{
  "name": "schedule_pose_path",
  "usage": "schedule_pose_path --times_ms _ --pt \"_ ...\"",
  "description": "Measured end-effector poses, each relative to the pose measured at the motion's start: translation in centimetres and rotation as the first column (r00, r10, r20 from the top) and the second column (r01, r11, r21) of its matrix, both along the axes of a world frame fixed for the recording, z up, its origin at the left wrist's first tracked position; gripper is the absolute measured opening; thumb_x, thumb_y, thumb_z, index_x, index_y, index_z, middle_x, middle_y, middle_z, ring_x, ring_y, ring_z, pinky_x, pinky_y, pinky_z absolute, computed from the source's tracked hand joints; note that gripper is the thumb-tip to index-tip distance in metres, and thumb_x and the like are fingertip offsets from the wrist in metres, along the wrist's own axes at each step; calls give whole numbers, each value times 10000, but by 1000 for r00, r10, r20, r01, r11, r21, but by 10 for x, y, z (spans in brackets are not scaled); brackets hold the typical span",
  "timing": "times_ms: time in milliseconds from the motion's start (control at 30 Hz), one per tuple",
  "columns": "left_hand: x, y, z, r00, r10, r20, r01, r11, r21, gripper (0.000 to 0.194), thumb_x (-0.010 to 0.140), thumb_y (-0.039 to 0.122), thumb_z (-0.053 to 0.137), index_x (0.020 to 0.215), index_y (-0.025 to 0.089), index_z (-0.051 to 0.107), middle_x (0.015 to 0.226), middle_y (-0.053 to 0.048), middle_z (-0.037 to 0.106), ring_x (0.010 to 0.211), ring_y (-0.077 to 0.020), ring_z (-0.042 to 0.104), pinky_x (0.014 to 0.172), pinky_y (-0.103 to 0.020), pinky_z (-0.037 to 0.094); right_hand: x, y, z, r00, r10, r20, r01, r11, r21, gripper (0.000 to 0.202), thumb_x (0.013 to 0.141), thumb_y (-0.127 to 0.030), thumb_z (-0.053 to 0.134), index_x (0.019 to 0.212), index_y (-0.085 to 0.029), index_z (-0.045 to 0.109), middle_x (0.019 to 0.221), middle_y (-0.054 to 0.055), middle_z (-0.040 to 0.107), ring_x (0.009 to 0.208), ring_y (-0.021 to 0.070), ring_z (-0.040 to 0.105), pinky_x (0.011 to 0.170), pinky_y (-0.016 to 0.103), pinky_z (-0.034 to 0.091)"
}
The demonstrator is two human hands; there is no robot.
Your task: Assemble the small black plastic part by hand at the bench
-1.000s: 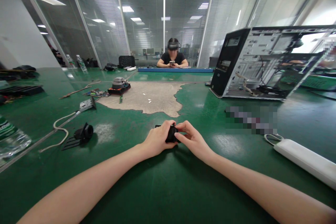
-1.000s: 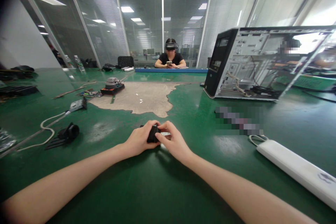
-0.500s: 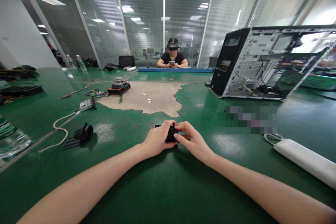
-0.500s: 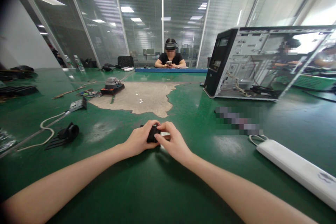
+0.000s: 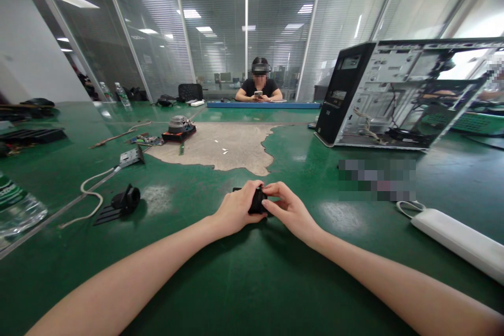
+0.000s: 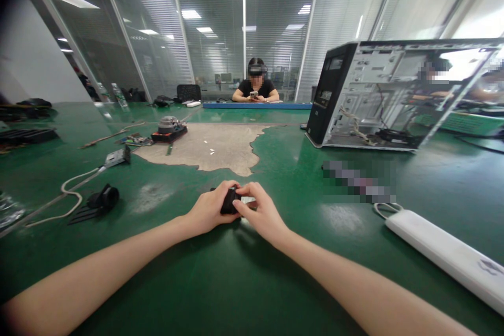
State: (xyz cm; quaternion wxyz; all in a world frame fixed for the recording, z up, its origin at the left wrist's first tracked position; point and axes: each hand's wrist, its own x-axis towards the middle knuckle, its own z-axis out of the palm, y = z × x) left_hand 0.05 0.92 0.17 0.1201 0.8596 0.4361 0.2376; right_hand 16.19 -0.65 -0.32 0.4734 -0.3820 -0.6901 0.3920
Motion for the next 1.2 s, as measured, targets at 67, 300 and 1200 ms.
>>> schedule_pose_path --times_ms 67,300,1200 --pt "0 0 0 1000 0 0 0 1000 6 568 684 378 587 1155 244 298 1106 -51 502 894 -228 567 723 -339 446 0 1 0 1000 0 -18 -1 1000 -26 116 740 -261 533 840 -210 504 910 21 515 906 159 527 665 260 497" --pt "-1 2 -2 1000 -13 -14 13 1000 26 572 687 382 584 1155 239 288 1110 -49 502 908 -232 565 727 -336 450 -1 3 2 1000 21 2 -20 983 -184 214 724 -274 548 913 -200 481 873 21 558 770 141 558 665 293 485" --pt "0 1 -1 1000 -6 -29 7 999 36 566 694 404 567 1152 231 283 1088 -50 518 865 -232 576 694 -334 458 0 4 -4 1000 8 -30 -9 999 -53 139 747 -259 535 870 -212 489 928 26 517 918 167 530 640 253 506"
